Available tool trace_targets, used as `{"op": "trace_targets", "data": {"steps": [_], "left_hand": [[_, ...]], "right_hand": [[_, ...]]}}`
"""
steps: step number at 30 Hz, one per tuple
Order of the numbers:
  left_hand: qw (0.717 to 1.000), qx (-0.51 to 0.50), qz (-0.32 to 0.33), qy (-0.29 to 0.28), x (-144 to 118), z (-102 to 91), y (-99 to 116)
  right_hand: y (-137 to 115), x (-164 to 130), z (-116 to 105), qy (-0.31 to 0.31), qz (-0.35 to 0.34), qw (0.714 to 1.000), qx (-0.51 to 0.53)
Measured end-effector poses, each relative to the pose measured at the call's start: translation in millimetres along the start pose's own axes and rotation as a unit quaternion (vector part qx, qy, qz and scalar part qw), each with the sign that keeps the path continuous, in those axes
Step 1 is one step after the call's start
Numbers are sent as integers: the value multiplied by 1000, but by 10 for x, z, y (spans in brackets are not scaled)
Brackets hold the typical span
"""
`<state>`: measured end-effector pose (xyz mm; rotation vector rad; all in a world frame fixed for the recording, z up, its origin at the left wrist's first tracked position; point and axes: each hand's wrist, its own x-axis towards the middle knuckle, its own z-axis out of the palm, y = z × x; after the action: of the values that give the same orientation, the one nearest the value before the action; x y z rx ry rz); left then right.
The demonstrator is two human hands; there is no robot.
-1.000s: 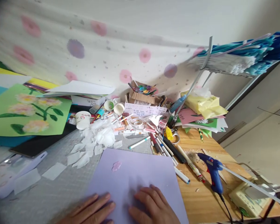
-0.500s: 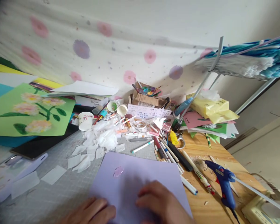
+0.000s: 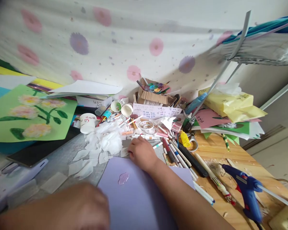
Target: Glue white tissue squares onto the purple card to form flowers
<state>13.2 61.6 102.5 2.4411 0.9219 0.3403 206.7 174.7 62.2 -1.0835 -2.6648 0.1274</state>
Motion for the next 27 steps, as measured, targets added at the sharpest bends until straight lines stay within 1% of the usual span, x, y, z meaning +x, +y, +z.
{"op": "trace_targets", "data": {"steps": [1, 2, 3, 4, 5, 7, 9, 11, 13, 16, 18, 20, 23, 25, 27], "left_hand": [[1000, -2, -22, 3, 112, -119, -34], [998, 1, -57, 26, 233, -210, -80], [992, 12, -105, 66, 356, -265, -137], [984, 38, -146, 95, 469, -285, -203], [976, 66, -173, 113, 564, -271, -273], [970, 99, -181, 128, 688, -177, -409], [967, 121, -183, 129, 733, -60, -508], [967, 144, -171, 125, 736, 21, -558], [966, 163, -155, 125, 735, 47, -569], [967, 173, -143, 123, 747, 36, -572], [968, 168, -141, 124, 748, 30, -591], [970, 155, -137, 129, 732, 30, -622], [973, 140, -134, 127, 692, 21, -658], [973, 143, -137, 120, 670, 3, -659], [973, 148, -138, 113, 655, -18, -646]], "right_hand": [[-1, -4, 18, 9, 7, 1000, 7], [0, -6, 32, 17, 13, 1000, 14], [5, -6, 43, 25, 18, 999, 20], [11, -5, 51, 34, 24, 999, 27], [19, -5, 56, 45, 32, 998, 32], [34, -6, 61, 68, 53, 995, 41], [36, -10, 64, 85, 72, 993, 46], [16, -10, 67, 91, 83, 991, 48], [-23, 0, 57, 87, 91, 991, 47], [-49, 12, -55, 62, 97, 993, 42], [17, -19, -223, 34, 107, 993, 31], [166, -106, -440, 6, 148, 989, 5], [439, -311, -710, -58, 224, 972, -52], [549, -447, -776, -106, 249, 959, -79], [563, -541, -749, -130, 266, 950, -104]]}}
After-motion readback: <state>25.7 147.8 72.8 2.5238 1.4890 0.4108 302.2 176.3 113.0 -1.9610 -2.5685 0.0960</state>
